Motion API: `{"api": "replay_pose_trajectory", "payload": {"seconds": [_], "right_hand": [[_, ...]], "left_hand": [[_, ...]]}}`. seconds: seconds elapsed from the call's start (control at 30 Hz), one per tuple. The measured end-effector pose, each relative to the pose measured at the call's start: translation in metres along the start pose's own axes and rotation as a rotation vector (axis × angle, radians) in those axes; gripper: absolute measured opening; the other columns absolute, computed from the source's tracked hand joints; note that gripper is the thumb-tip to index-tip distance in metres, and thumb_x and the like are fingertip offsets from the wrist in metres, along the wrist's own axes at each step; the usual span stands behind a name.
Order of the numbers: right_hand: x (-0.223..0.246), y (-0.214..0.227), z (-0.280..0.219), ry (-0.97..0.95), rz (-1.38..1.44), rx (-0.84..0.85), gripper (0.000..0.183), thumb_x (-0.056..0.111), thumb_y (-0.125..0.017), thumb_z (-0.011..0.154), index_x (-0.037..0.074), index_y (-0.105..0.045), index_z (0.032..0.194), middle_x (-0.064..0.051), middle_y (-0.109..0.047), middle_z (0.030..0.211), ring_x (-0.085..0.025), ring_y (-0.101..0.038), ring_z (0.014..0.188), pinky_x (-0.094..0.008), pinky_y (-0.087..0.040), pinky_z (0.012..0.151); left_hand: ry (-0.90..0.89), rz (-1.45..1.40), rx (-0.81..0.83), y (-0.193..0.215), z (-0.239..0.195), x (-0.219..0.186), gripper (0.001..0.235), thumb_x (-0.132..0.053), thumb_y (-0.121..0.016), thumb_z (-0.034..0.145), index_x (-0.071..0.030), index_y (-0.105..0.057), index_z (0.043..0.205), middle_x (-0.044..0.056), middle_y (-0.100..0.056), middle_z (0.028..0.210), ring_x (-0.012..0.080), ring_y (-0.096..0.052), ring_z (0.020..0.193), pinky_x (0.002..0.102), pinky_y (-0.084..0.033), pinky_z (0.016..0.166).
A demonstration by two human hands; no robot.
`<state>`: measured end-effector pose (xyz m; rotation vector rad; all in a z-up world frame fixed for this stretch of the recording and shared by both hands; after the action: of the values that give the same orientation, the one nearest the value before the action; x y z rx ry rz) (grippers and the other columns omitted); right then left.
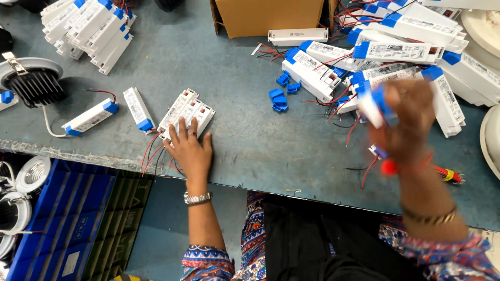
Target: The person attaches blue plastic connectors to rectangular LED driver units by hand at a workbench.
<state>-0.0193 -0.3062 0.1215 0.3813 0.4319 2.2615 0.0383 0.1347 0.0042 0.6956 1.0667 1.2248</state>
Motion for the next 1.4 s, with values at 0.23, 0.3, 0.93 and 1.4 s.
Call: {"api": "replay_pose_trajectory", "payload": {"seconds": [0.23, 0.3, 0.93, 1.4], "right_hand": [[-0.12, -0.015, 0.017, 0.089, -0.68, 0.336, 0.059, 0.031, -0.076, 0.088, 0.028, -0.061, 0.146, 0.001, -0.058, 0.11, -0.02, -0.053, 0.101, -0.035, -0.042, 0.09], [-0.131, -0.021, 0.01, 0.1, -0.731, 0.359, 0.057, 0.036, -0.077, 0.088, 0.03, -0.062, 0.143, 0.003, -0.058, 0.105, -0.018, -0.054, 0.1, -0.035, -0.041, 0.087], [-0.031, 0.076, 0.005, -0.511, 0.522, 0.454, 0.023, 0.032, -0.062, 0.11, 0.012, -0.073, 0.111, -0.008, -0.074, 0.112, -0.026, -0.072, 0.108, -0.037, -0.056, 0.101], [0.001, -0.14, -0.004, -0.538, 0.309, 0.513, 0.02, 0.008, -0.073, 0.09, 0.007, -0.076, 0.11, -0.011, -0.074, 0.101, -0.028, -0.072, 0.079, -0.037, -0.057, 0.073]], "left_hand": [[-0.123, 0.039, -0.059, -0.004, -0.017, 0.0, 0.054, -0.036, -0.071, 0.092, -0.021, -0.064, 0.143, 0.014, -0.042, 0.162, 0.0468, -0.022, 0.152, 0.071, -0.014, 0.117], [-0.162, 0.011, -0.053, -0.001, -0.024, -0.01, 0.052, -0.036, -0.071, 0.092, -0.024, -0.064, 0.142, 0.013, -0.042, 0.162, 0.0453, -0.021, 0.152, 0.07, -0.015, 0.118], [-0.646, -0.412, 0.22, 0.004, -0.087, -0.192, 0.057, -0.003, -0.061, 0.083, -0.02, -0.066, 0.137, 0.009, -0.056, 0.151, 0.0318, -0.051, 0.134, 0.048, -0.036, 0.109], [-0.469, -0.653, 0.169, 0.025, -0.075, -0.152, 0.046, -0.02, -0.079, 0.084, -0.009, -0.068, 0.128, 0.01, -0.064, 0.134, 0.0335, -0.057, 0.126, 0.051, -0.039, 0.108]]}}
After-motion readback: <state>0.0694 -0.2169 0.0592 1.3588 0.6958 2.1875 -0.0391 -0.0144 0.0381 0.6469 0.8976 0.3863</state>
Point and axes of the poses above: each hand's wrist, its own z-axis towards the middle knuckle, its own y-axis out of the back of the hand, x = y × z, the point moved 1 cm from there along z, towards the middle knuckle
